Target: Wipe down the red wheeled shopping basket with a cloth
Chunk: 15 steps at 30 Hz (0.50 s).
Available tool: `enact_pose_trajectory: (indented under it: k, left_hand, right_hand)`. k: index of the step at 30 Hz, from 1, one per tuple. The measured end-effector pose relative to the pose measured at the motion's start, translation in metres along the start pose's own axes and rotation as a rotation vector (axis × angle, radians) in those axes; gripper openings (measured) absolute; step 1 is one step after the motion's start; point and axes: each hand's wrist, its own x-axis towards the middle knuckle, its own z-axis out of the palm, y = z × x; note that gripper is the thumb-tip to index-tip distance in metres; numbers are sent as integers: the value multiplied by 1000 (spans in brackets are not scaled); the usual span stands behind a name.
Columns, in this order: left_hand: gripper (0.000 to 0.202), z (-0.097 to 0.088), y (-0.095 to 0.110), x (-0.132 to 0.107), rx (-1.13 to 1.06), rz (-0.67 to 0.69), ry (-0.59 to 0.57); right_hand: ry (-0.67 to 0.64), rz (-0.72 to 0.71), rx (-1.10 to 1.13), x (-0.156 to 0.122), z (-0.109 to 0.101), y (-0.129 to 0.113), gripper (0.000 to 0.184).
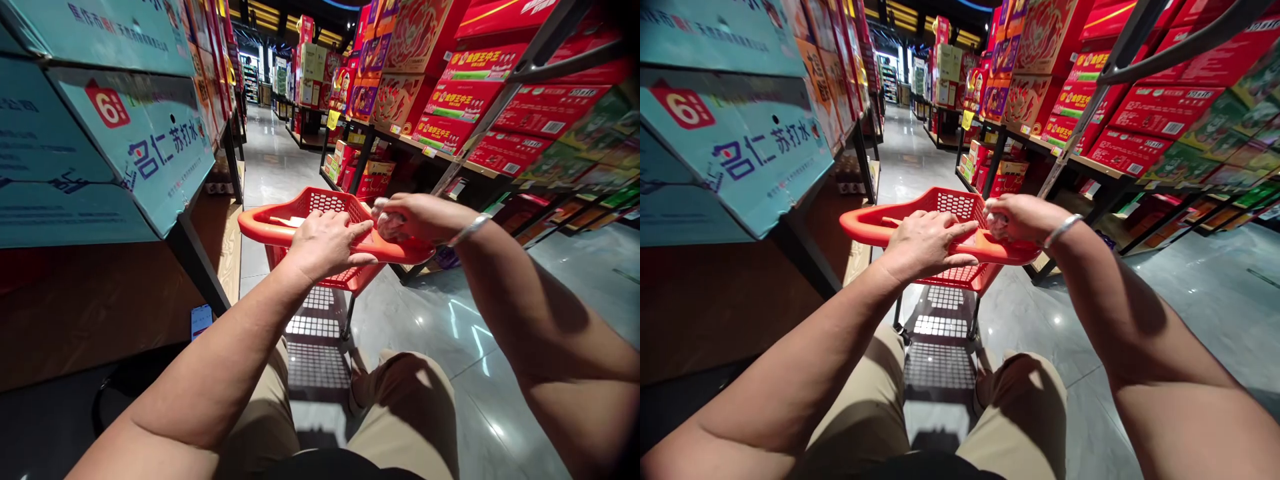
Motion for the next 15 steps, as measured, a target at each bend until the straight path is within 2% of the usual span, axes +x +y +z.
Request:
enact_pose_trajectory:
  k: [2,4,7,10,12,15]
  left_hand:
    - [72,1,-6,-1,9,10,-8]
    - [71,1,-12,-1,11,13,-23]
    - [71,0,-18,0,-1,-1,-49]
    - [68,-7,-16,4,-32,-28,-92]
    - [66,-13,-9,8,-53,-26,-135]
    - [68,-17,3,11,-49,6,-134]
  right_hand:
    - [96,-45,-77,-26,-10,11,29]
    - [144,-36,-101,-52,-8,19,33]
    - [249,7,-51,-78,21,14,32]
    - [522,0,-72,-81,64,-11,31]
    - [695,-60,-117,-75,86,-30,30]
    - [822,-236,-155,-70,100,-41,27]
